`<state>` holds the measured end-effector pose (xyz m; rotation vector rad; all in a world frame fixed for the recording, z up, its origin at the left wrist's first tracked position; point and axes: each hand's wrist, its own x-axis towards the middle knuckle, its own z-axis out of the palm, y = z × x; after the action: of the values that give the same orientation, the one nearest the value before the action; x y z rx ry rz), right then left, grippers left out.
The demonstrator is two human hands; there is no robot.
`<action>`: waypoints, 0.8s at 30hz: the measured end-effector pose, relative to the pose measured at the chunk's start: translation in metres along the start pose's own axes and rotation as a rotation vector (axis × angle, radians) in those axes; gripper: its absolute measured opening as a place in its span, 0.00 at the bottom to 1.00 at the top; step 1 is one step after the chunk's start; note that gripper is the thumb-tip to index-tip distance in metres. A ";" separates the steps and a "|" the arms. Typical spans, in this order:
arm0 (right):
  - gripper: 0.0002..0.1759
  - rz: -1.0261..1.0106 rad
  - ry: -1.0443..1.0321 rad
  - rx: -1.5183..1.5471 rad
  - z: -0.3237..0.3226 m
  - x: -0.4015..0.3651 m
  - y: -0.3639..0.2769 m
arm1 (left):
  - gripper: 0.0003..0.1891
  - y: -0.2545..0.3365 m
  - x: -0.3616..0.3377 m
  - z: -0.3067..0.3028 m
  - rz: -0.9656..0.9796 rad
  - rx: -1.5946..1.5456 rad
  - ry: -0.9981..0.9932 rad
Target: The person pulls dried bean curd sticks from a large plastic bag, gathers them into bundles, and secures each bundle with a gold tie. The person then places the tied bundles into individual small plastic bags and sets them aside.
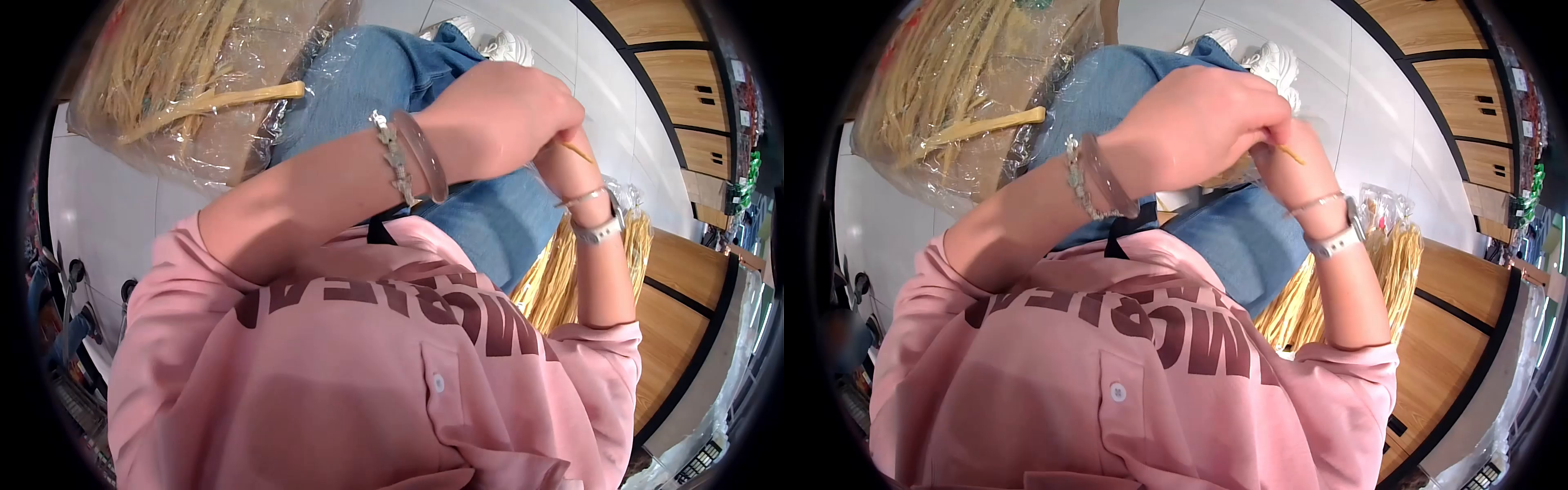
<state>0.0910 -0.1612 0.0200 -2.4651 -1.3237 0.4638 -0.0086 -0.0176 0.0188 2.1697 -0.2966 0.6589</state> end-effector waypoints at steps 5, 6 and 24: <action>0.09 0.021 0.135 -0.030 -0.029 -0.057 -0.042 | 0.03 0.026 -0.028 0.024 0.140 0.063 0.121; 0.10 0.023 0.146 -0.078 -0.026 -0.070 -0.043 | 0.04 0.032 -0.034 0.029 0.175 0.024 0.123; 0.09 0.326 0.365 0.110 0.020 -0.145 -0.047 | 0.06 0.066 -0.078 0.065 0.433 -0.068 0.082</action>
<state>-0.0276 -0.2559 0.0408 -2.5237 -0.7408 0.1391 -0.0784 -0.1102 -0.0150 2.0210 -0.7463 0.9590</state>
